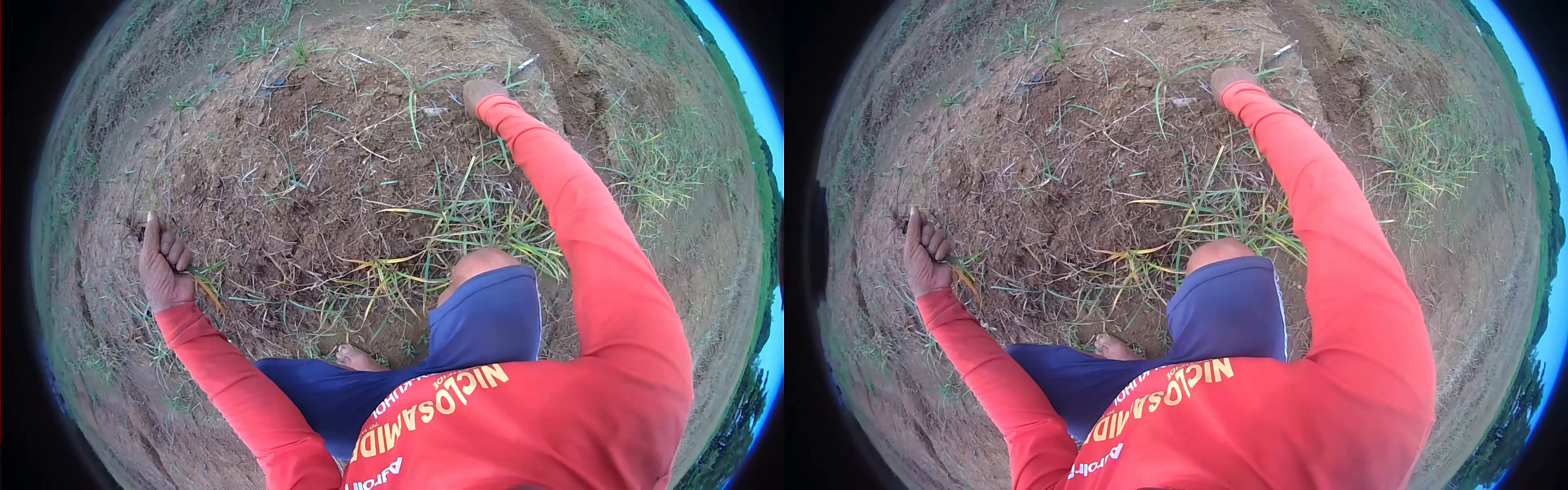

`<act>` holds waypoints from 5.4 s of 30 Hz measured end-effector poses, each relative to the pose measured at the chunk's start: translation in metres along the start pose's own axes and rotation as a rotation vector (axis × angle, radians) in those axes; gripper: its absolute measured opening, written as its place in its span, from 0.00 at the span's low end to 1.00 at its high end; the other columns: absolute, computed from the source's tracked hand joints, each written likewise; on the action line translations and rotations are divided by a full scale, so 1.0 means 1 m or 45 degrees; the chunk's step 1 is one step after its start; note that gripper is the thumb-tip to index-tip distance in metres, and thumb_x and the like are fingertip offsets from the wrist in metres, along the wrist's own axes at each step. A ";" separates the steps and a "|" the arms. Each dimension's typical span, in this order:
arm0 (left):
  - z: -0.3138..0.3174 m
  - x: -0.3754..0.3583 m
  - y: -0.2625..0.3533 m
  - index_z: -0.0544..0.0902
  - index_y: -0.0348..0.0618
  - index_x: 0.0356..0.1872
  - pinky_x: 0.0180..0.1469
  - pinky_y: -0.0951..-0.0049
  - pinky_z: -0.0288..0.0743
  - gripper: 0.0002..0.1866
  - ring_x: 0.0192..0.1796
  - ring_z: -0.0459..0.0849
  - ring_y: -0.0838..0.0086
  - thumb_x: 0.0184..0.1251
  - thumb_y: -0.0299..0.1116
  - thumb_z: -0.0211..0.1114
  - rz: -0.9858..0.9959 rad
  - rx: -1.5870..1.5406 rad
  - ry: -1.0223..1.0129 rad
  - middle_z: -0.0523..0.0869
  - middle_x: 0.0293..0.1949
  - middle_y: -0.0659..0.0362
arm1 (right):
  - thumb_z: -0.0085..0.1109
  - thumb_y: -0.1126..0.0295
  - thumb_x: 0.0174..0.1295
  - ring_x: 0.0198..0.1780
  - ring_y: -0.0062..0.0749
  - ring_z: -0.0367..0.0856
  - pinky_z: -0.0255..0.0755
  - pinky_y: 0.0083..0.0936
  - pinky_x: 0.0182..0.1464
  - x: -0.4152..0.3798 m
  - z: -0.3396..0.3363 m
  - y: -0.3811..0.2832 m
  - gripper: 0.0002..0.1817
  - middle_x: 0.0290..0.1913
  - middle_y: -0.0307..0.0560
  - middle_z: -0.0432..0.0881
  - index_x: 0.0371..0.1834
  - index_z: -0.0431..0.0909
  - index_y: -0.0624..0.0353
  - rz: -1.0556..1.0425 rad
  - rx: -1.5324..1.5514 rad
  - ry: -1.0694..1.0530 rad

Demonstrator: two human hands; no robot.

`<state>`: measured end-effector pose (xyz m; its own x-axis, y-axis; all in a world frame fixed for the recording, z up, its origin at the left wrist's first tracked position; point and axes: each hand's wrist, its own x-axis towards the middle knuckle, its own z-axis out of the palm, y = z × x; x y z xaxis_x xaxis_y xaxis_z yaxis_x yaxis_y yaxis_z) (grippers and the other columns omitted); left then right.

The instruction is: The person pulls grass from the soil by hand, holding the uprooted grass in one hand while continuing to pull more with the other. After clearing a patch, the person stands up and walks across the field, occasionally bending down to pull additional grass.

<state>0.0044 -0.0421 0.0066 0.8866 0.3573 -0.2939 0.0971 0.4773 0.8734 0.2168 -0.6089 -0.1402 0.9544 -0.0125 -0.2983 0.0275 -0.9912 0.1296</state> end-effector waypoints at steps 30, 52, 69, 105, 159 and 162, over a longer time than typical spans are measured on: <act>0.026 -0.016 -0.003 0.79 0.49 0.37 0.17 0.81 0.45 0.11 0.18 0.54 0.89 0.77 0.42 0.66 0.014 0.252 -0.038 0.62 0.20 0.75 | 0.59 0.64 0.59 0.60 0.55 0.84 0.78 0.44 0.61 -0.006 -0.014 -0.005 0.20 0.58 0.62 0.85 0.53 0.87 0.61 0.123 0.096 -0.069; -0.002 -0.011 0.001 0.79 0.49 0.37 0.17 0.81 0.44 0.09 0.18 0.53 0.90 0.78 0.40 0.64 -0.012 0.273 0.093 0.60 0.20 0.76 | 0.59 0.65 0.60 0.56 0.59 0.85 0.79 0.44 0.60 -0.004 -0.045 0.031 0.18 0.53 0.67 0.86 0.47 0.87 0.66 0.103 -0.021 0.124; 0.018 -0.003 -0.045 0.84 0.46 0.52 0.20 0.85 0.58 0.12 0.21 0.68 0.90 0.76 0.40 0.66 -0.164 0.440 -0.210 0.77 0.26 0.73 | 0.74 0.54 0.60 0.45 0.27 0.81 0.76 0.26 0.46 -0.041 -0.063 0.013 0.24 0.45 0.42 0.86 0.50 0.87 0.62 0.062 0.616 0.252; 0.062 -0.008 -0.116 0.82 0.48 0.56 0.23 0.85 0.53 0.15 0.25 0.64 0.89 0.78 0.44 0.61 -0.562 0.487 -0.772 0.72 0.28 0.75 | 0.68 0.68 0.66 0.25 0.12 0.72 0.68 0.16 0.25 -0.156 -0.076 -0.198 0.32 0.30 0.29 0.73 0.71 0.68 0.65 -0.557 1.903 -0.276; 0.042 0.006 -0.038 0.84 0.46 0.43 0.22 0.84 0.55 0.14 0.23 0.66 0.89 0.74 0.46 0.65 -0.142 0.976 -0.386 0.73 0.25 0.73 | 0.57 0.61 0.61 0.55 0.56 0.86 0.77 0.44 0.61 0.061 -0.003 -0.084 0.17 0.48 0.63 0.88 0.47 0.89 0.53 -0.302 0.281 0.227; 0.048 -0.009 -0.031 0.85 0.42 0.42 0.27 0.81 0.60 0.14 0.25 0.68 0.87 0.76 0.43 0.62 -0.142 1.006 -0.410 0.73 0.25 0.71 | 0.55 0.63 0.64 0.55 0.57 0.86 0.79 0.46 0.58 0.014 -0.014 -0.117 0.17 0.51 0.63 0.87 0.47 0.89 0.59 -0.104 0.129 0.127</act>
<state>0.0148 -0.0987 0.0010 0.9267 0.0392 -0.3737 0.3715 -0.2454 0.8954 0.2309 -0.4910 -0.1461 0.9751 0.0767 -0.2081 0.0808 -0.9967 0.0109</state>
